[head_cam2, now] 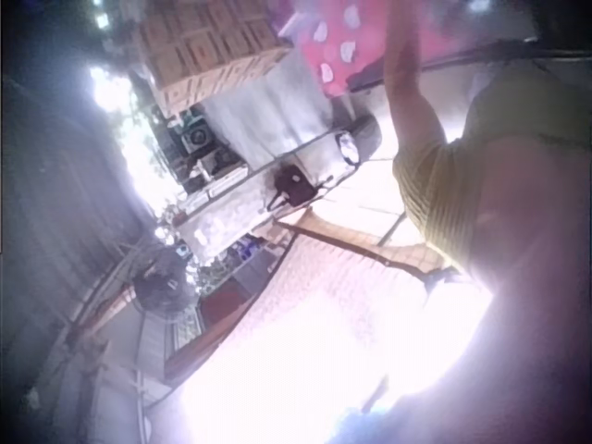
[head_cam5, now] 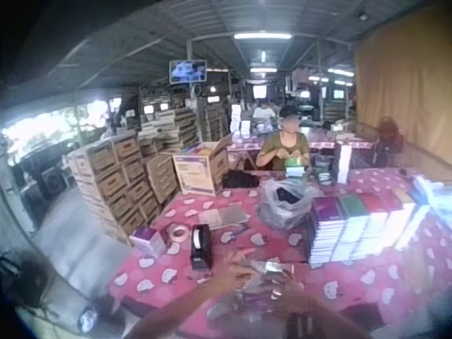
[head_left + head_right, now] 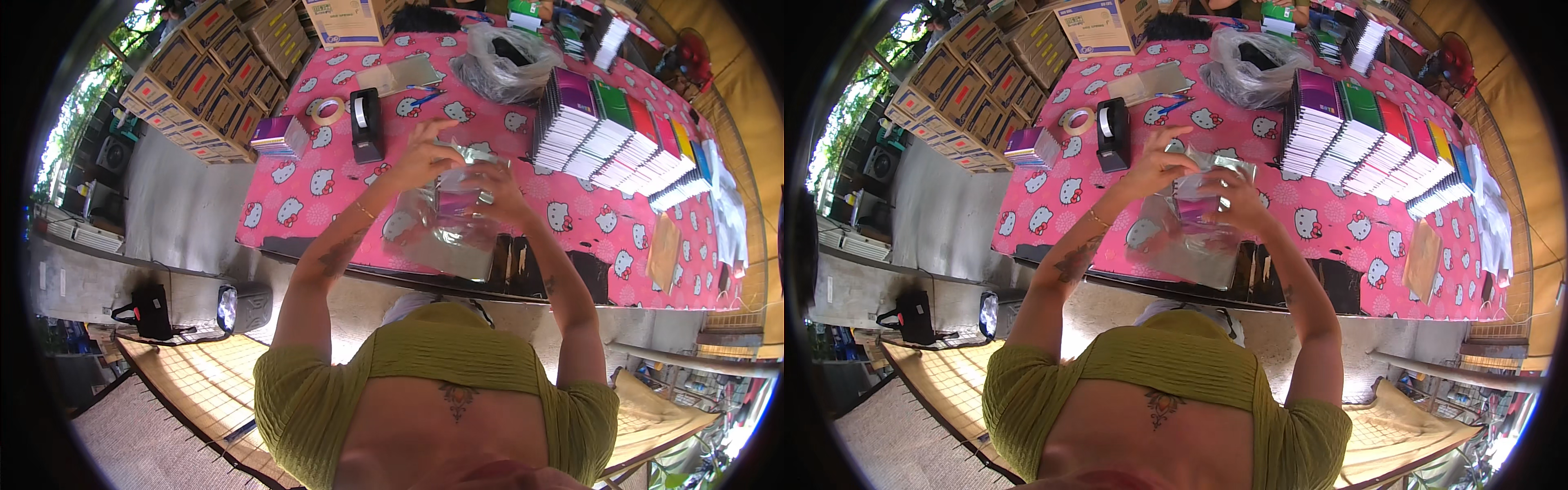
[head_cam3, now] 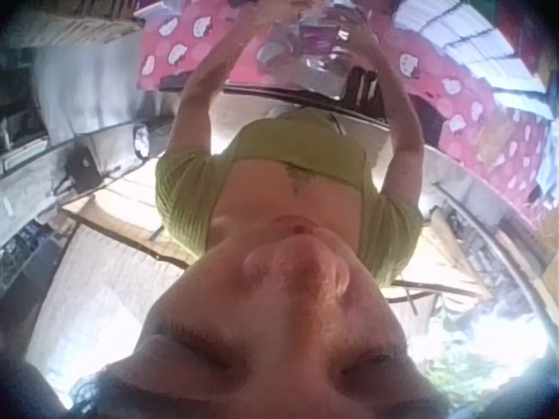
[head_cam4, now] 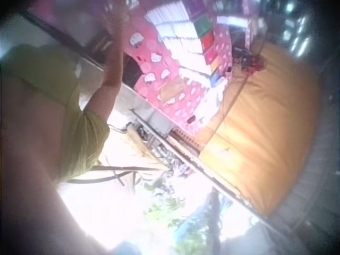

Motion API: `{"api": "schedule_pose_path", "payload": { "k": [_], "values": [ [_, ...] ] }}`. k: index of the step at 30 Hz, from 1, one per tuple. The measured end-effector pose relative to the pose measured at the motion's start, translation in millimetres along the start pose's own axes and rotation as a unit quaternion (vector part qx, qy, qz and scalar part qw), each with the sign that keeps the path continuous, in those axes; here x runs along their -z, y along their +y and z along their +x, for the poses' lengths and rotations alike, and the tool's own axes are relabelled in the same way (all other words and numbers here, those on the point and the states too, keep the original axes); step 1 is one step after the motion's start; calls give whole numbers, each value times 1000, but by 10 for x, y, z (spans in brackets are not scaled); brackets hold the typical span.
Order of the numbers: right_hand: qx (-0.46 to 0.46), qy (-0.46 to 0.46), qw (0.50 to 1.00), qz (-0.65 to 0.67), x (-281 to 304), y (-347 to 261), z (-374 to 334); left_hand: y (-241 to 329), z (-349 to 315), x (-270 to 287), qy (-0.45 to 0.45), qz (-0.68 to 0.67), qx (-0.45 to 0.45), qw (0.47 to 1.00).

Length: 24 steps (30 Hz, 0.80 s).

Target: The person picks up several colorful notebooks one by one from organized stacks, aligns them into a small pile, and places the pile into a clear plastic bag. They then use a tape dispenser to seal the bag and set the packaged notebooks aside.

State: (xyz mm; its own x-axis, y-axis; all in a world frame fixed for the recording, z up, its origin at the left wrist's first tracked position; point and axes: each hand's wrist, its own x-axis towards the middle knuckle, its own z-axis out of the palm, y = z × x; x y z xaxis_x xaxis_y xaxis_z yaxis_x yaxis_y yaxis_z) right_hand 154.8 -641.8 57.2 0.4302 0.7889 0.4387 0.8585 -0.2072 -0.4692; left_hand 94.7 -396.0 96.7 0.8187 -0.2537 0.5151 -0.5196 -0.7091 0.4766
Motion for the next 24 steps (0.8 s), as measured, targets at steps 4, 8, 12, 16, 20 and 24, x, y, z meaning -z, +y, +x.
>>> {"api": "schedule_pose_path", "payload": {
  "k": [4,8,12,16,20,24],
  "values": [
    [-10,-47,999,20,-118,-28,-42,-55,12,-232,-31,78,-46,995],
    [-4,-28,997,67,-149,-8,-56,-32,-11,-434,52,-23,123,991],
    [-145,143,906,371,-258,203,60,-33,-26,-413,89,-312,265,908],
    [-295,-48,868,397,-205,211,376,-309,-306,-216,-124,-398,325,849],
    [-214,-63,911,348,-169,233,446,-371,-375,-304,-79,-398,339,849],
    [-78,-1,958,276,6,33,244,-118,-448,-216,-50,-208,219,952]
  ]
}}
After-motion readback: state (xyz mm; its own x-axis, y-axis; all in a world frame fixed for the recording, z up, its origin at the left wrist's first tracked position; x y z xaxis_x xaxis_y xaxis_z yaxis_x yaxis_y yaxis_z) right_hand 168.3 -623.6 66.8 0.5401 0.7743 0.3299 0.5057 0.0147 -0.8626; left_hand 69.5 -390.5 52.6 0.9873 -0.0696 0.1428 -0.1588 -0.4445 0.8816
